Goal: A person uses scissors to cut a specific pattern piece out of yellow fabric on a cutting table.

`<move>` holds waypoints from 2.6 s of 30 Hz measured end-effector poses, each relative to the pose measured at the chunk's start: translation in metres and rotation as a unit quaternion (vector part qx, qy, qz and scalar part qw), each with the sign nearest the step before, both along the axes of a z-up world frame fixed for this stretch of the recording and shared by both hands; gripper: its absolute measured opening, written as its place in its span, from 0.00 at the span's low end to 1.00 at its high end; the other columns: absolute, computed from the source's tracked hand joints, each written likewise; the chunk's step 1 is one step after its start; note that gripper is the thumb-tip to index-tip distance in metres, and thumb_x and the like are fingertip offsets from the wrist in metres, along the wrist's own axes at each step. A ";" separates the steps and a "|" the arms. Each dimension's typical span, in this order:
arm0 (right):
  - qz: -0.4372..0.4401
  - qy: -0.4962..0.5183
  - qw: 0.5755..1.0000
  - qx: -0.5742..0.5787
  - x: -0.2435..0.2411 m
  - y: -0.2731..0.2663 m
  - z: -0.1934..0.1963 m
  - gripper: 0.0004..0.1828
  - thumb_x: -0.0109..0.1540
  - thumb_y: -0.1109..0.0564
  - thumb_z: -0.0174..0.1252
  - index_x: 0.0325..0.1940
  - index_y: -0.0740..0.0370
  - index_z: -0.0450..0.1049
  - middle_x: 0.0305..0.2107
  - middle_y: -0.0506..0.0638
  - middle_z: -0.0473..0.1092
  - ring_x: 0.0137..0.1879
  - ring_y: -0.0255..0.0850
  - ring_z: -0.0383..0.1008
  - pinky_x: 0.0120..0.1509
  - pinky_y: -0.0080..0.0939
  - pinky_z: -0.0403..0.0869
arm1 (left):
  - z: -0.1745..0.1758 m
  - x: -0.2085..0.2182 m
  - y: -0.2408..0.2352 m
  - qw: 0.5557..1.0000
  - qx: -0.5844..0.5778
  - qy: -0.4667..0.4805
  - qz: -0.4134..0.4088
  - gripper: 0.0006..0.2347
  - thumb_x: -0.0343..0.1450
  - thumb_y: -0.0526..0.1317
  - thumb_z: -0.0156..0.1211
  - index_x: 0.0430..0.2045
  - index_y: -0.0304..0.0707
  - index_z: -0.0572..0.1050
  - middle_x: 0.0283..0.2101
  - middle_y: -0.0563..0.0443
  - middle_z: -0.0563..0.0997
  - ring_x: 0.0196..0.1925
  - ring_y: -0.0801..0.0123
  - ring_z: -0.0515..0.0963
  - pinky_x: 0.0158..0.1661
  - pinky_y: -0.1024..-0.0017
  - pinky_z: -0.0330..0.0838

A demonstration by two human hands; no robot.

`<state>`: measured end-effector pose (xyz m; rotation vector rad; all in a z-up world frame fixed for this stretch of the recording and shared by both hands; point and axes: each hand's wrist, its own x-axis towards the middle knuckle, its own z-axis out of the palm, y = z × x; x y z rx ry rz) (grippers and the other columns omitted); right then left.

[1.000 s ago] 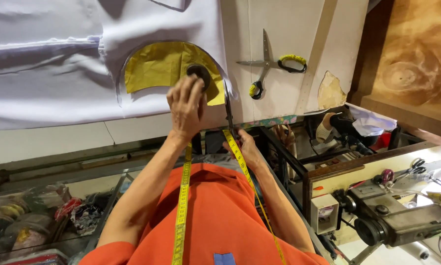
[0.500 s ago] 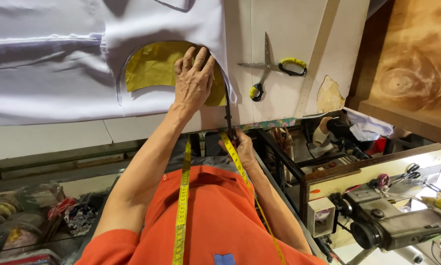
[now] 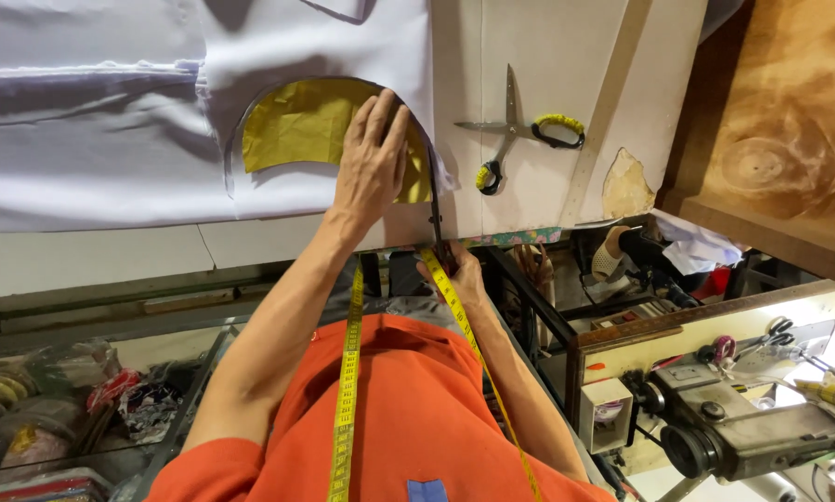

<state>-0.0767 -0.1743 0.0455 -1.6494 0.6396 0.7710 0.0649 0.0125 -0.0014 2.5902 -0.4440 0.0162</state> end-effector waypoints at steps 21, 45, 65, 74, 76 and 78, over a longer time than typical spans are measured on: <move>-0.031 -0.089 0.994 0.061 -0.016 -0.027 -0.083 0.15 0.55 0.59 0.76 0.40 0.59 0.76 0.15 0.44 0.66 0.19 0.30 0.70 0.22 0.29 0.71 | -0.020 -0.016 0.004 0.989 0.049 0.026 0.137 0.21 0.77 0.45 0.56 0.67 0.44 0.66 0.73 0.45 0.61 0.74 0.48 0.56 0.68 0.46 0.43; -0.011 -0.050 0.995 0.084 0.030 -0.031 -0.034 0.19 0.53 0.65 0.75 0.46 0.64 0.76 0.21 0.39 0.65 0.26 0.22 0.70 0.38 0.23 0.75 | -0.015 -0.008 0.003 0.987 0.043 0.044 0.147 0.23 0.77 0.44 0.58 0.68 0.46 0.63 0.69 0.44 0.62 0.70 0.47 0.56 0.63 0.44 0.44; 0.148 0.000 0.989 -0.011 0.085 -0.050 -0.006 0.17 0.56 0.66 0.70 0.48 0.64 0.77 0.36 0.44 0.74 0.38 0.31 0.78 0.43 0.25 0.78 | -0.003 -0.009 0.005 0.979 0.110 0.016 0.169 0.24 0.76 0.48 0.58 0.68 0.47 0.66 0.68 0.53 0.65 0.69 0.56 0.60 0.64 0.51 0.50; 0.255 -0.040 0.966 -0.023 0.111 -0.053 -0.010 0.11 0.61 0.63 0.61 0.49 0.59 0.75 0.28 0.40 0.66 0.30 0.25 0.61 0.35 0.25 0.66 | -0.008 -0.011 0.006 0.980 0.090 0.007 0.175 0.23 0.76 0.49 0.59 0.66 0.44 0.68 0.69 0.52 0.66 0.70 0.57 0.60 0.65 0.51 0.50; 0.246 -0.018 0.968 -0.033 0.113 -0.055 -0.010 0.11 0.61 0.62 0.64 0.47 0.57 0.75 0.23 0.40 0.61 0.26 0.26 0.59 0.29 0.28 0.63 | -0.011 -0.012 0.006 0.982 0.071 0.000 0.177 0.21 0.78 0.49 0.56 0.65 0.44 0.69 0.69 0.53 0.67 0.71 0.57 0.60 0.66 0.52 0.49; 0.233 -0.026 0.972 -0.015 0.110 -0.063 -0.020 0.16 0.58 0.58 0.68 0.48 0.60 0.76 0.29 0.42 0.67 0.28 0.25 0.61 0.37 0.29 0.72 | -0.014 -0.012 0.004 0.980 0.069 -0.019 0.188 0.19 0.78 0.49 0.56 0.64 0.46 0.71 0.68 0.53 0.68 0.70 0.57 0.62 0.66 0.52 0.49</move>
